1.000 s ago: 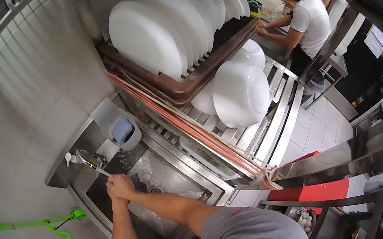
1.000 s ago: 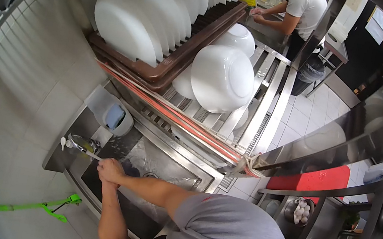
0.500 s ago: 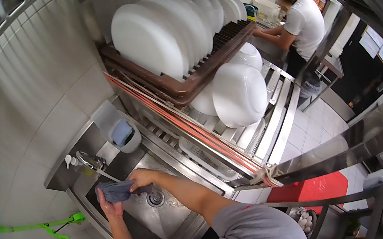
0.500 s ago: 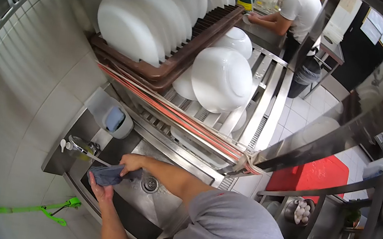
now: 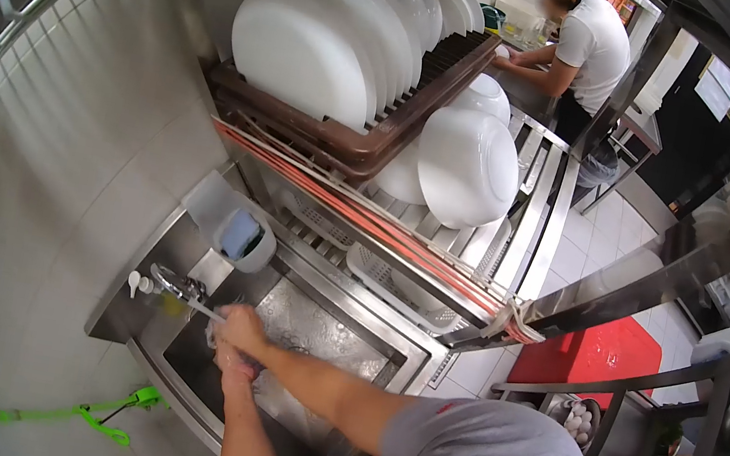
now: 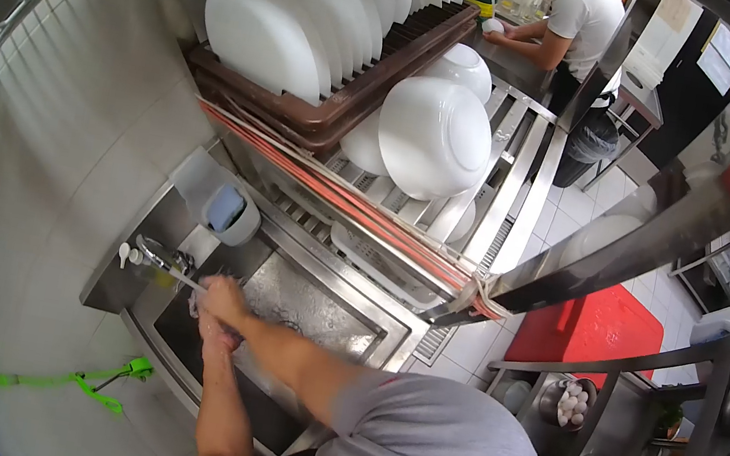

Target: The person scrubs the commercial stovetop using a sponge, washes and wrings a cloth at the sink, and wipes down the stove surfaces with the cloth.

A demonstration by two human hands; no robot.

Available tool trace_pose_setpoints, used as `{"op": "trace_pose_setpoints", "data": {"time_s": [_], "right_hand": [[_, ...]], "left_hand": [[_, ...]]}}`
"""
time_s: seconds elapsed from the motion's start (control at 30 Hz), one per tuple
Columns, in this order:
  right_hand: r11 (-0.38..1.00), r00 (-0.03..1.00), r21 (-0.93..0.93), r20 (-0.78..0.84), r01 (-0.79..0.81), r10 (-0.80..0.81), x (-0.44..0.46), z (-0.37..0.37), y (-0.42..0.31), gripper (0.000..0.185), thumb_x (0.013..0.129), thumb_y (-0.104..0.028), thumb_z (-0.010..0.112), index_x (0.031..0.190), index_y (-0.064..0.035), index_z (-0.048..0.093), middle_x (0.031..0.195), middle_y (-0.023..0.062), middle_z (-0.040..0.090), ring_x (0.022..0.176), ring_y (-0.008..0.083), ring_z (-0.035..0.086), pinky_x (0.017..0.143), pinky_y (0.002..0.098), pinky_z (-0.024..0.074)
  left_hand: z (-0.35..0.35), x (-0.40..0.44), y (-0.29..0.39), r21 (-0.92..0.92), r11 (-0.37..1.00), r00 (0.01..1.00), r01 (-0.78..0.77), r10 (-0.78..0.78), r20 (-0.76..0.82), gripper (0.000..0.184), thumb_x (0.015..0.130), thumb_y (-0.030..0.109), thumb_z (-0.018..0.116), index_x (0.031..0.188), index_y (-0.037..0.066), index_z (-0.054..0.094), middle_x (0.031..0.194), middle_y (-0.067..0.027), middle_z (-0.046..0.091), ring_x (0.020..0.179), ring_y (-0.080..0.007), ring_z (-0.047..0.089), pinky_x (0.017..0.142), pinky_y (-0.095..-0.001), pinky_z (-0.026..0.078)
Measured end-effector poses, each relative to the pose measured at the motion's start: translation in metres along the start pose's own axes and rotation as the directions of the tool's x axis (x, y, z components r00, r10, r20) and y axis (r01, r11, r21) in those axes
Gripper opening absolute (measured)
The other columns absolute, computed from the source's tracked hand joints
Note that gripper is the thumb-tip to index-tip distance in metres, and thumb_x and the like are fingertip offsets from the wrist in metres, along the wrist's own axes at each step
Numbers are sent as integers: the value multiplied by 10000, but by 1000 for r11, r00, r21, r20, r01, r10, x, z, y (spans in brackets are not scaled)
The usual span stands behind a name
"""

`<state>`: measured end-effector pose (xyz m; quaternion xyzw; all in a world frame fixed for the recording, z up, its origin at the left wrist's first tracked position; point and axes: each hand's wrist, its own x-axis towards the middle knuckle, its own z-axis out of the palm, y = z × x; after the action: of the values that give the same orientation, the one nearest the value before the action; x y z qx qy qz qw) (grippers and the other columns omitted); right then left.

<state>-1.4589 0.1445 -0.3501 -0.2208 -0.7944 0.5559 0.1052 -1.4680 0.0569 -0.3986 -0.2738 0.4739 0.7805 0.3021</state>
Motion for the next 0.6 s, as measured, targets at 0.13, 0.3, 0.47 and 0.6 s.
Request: {"op": "trace_pose_setpoints", "data": {"time_s": [0.13, 0.3, 0.47, 0.6], "right_hand": [[1000, 982, 20, -186, 2, 2, 15, 15, 22, 306, 792, -360, 685, 864, -65, 727, 850, 229, 697, 836, 440, 670, 757, 483, 543], [906, 902, 83, 163, -416, 399, 45, -11, 47, 508, 881, -546, 627, 891, -53, 746, 899, 211, 724, 934, 363, 699, 830, 445, 533], [979, 786, -120, 616, 166, -58, 26, 0, 39, 422, 779, -395, 759, 958, -13, 749, 1054, 248, 708, 967, 371, 698, 843, 447, 539], [905, 720, -277, 693, 323, -45, 39, -11, 15, 445, 741, -403, 796, 937, -6, 751, 961, 229, 724, 929, 335, 713, 814, 423, 553]], "left_hand": [[9, -22, 12, -19, 1000, 979, -9, 13, 202, 369, 959, 420, 560, 1121, 100, 644, 1055, -79, 697, 926, -256, 695, 833, -406, 559], [-40, -21, 27, -16, 997, 944, -81, 82, 319, 484, 894, 242, 704, 1316, 42, 576, 1243, -117, 656, 1106, -258, 655, 965, -407, 512], [-59, -16, 27, 602, 636, 860, -483, 473, 191, 811, 756, 18, 775, 1484, 39, 420, 1329, -112, 601, 1210, -212, 571, 1023, -324, 435], [-41, 3, 46, 660, 455, 800, -598, 281, 531, 647, 805, 88, 759, 1393, 46, 493, 1222, -91, 620, 1081, -168, 582, 944, -306, 463]]}}
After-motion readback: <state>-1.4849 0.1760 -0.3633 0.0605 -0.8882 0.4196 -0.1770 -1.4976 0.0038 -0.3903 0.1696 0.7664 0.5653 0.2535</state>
